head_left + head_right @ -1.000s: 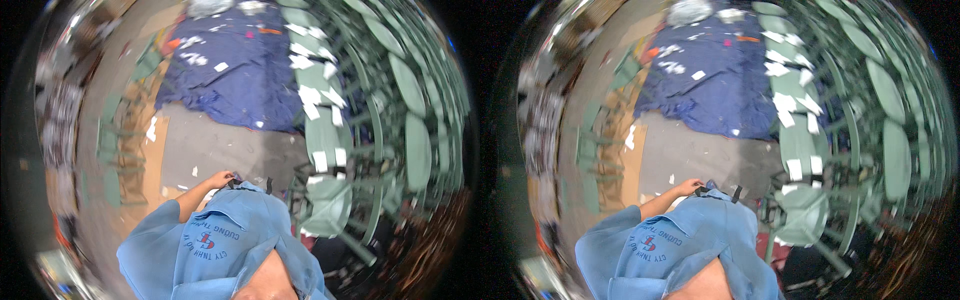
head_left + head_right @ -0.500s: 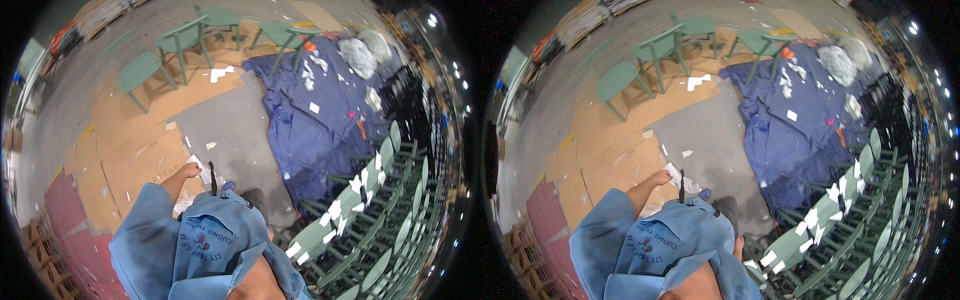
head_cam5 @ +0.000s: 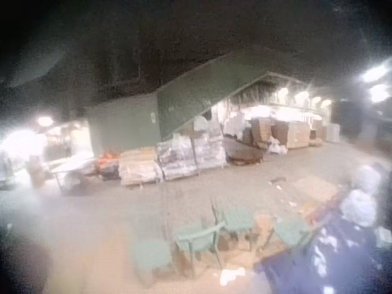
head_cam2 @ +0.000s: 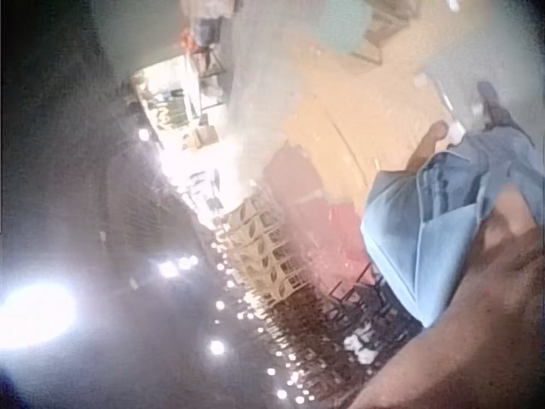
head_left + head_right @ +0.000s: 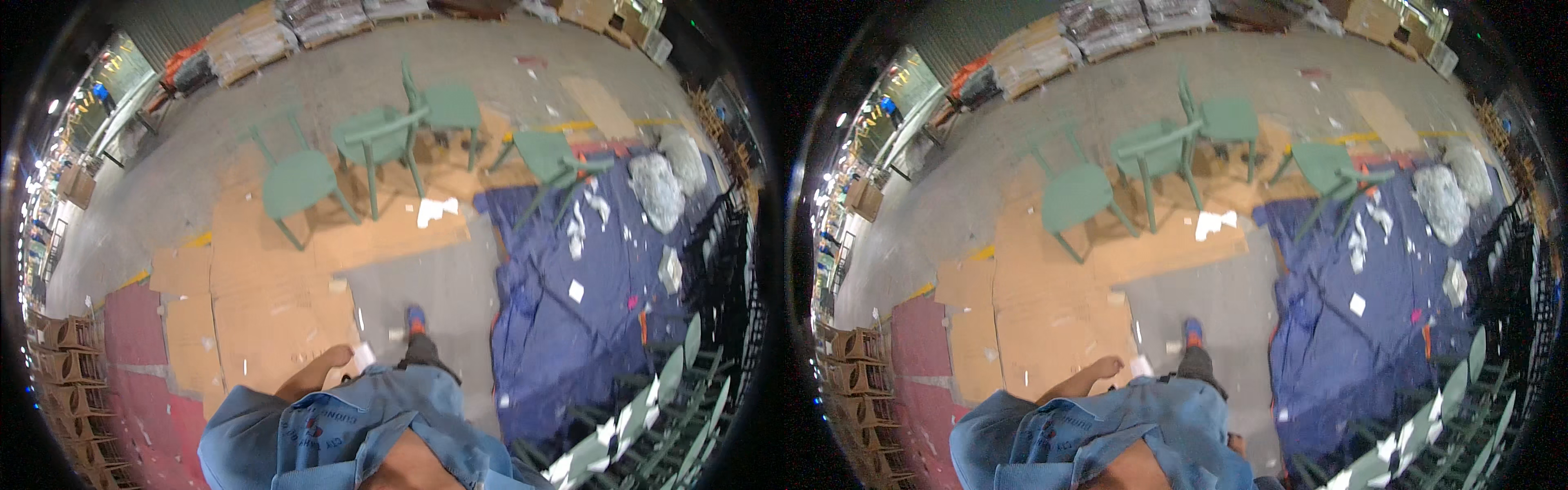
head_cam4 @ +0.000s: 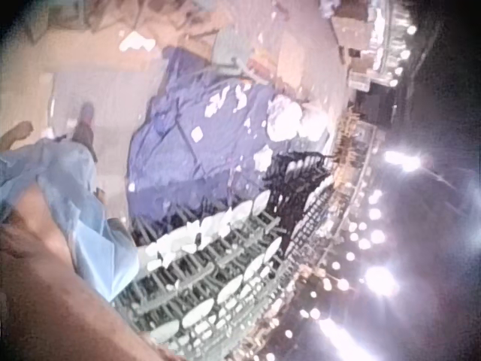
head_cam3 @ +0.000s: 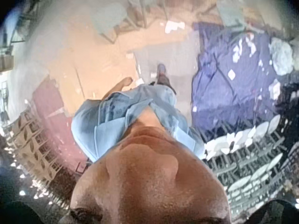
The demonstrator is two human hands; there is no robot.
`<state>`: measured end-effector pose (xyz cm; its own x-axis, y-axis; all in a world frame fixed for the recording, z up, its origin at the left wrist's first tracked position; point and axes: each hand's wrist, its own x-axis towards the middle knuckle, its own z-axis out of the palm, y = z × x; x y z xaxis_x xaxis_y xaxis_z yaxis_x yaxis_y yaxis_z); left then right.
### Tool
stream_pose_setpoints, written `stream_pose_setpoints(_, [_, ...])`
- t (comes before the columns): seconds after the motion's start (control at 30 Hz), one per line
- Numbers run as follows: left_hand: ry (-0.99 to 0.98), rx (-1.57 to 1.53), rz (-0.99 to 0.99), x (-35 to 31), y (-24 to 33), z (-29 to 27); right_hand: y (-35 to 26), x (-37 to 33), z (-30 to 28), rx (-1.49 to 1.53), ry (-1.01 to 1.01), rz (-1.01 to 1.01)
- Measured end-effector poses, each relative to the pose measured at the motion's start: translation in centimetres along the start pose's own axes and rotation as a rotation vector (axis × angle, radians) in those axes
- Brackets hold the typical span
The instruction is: The person removes white paper pieces from a plastic bag and places them on green chairs. They then pick up the chairs and stack them together.
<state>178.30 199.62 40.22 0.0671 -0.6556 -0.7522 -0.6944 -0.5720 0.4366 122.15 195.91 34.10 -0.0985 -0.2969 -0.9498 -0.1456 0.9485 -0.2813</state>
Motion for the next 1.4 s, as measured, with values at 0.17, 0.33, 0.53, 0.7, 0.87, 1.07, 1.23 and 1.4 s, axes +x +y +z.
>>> stream_pose_setpoints(0.17, [0.25,-0.37,0.054,0.6,-3.0,-10.5,-18.5,2.8,8.6,-0.065,-0.065,-0.006])
stream_pose_setpoints(0.33, [0.465,-1.013,-0.286,3.3,-0.8,-18.5,-41.5,3.3,19.2,-0.252,-0.088,-0.279])
stream_pose_setpoints(0.53, [0.146,-0.811,-0.389,7.6,-11.0,-23.7,-57.9,-1.9,36.2,-0.236,-0.175,-0.498])
stream_pose_setpoints(0.7, [0.003,-0.675,-0.472,21.0,-19.8,-36.3,-56.3,3.1,37.0,-0.52,-0.145,-0.651])
stream_pose_setpoints(0.87, [0.536,-1.348,-0.268,26.8,-32.0,-53.4,-53.5,-1.8,45.2,-0.524,-0.005,-0.18])
stream_pose_setpoints(1.07, [1.047,-1.838,-0.025,35.1,-36.3,-74.2,-59.3,-8.3,55.6,-0.531,0.156,-0.156])
stream_pose_setpoints(1.23, [1.277,-2.286,-0.076,38.3,-36.8,-85.7,-63.2,-10.5,61.0,-0.571,0.217,-0.2])
stream_pose_setpoints(1.4, [1.44,-2.393,0.061,38.5,-37.4,-87.7,-65.3,-11.6,63.9,-0.621,0.22,-0.239])
